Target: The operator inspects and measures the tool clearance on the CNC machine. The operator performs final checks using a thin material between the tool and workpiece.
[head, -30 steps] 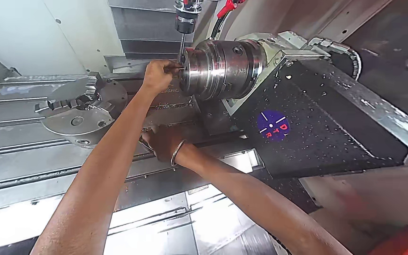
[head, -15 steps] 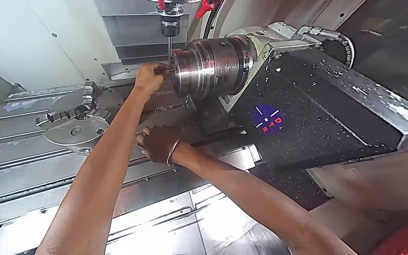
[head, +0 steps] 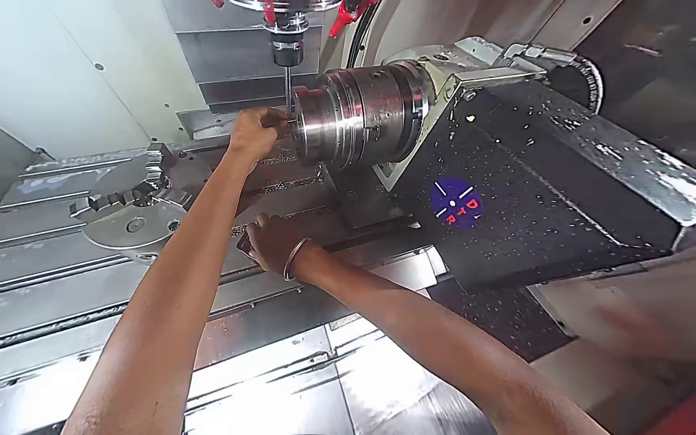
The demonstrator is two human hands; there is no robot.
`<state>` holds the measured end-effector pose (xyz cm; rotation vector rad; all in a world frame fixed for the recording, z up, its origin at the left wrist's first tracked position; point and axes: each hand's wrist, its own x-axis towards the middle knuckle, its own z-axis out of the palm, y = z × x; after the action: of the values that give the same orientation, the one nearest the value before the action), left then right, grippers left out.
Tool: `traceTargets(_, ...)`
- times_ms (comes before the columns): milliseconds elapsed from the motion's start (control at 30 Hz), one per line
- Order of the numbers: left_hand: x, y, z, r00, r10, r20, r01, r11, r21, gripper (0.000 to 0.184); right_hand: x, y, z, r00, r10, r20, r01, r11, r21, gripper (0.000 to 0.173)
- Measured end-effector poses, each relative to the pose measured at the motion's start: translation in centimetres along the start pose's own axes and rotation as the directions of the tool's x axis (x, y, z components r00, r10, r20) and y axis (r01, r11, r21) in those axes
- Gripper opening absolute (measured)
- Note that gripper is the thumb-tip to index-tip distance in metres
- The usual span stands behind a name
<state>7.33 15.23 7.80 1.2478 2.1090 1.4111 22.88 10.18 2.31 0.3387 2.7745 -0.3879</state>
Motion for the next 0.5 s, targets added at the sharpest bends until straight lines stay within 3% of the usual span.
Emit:
traceTargets(133,-0.15,0.38,-0.03,1.0,-0.001,0.01,0.001,1.0,0.017,0.021,0.26,0.29,0.06,0.99,-0.14,0.027,0.141,0.989,-0.052,0.056)
traceTargets(333,0.07,0.35,-0.14,1.0,-0.005,0.005,0.005,1.0,0.025,0.021,-0.07,0.09,-0.48,0.999,-0.007,0.043,0.006,1.0,0.024,0.059)
traceTargets(500,0.16,0.32,-0.12,1.0,-0.01,0.01,0.01,1.0,0.023,0.021,0.3,0.58,-0.02,0.987,-0.158,0.038,0.159,0.987,-0.019,0.05)
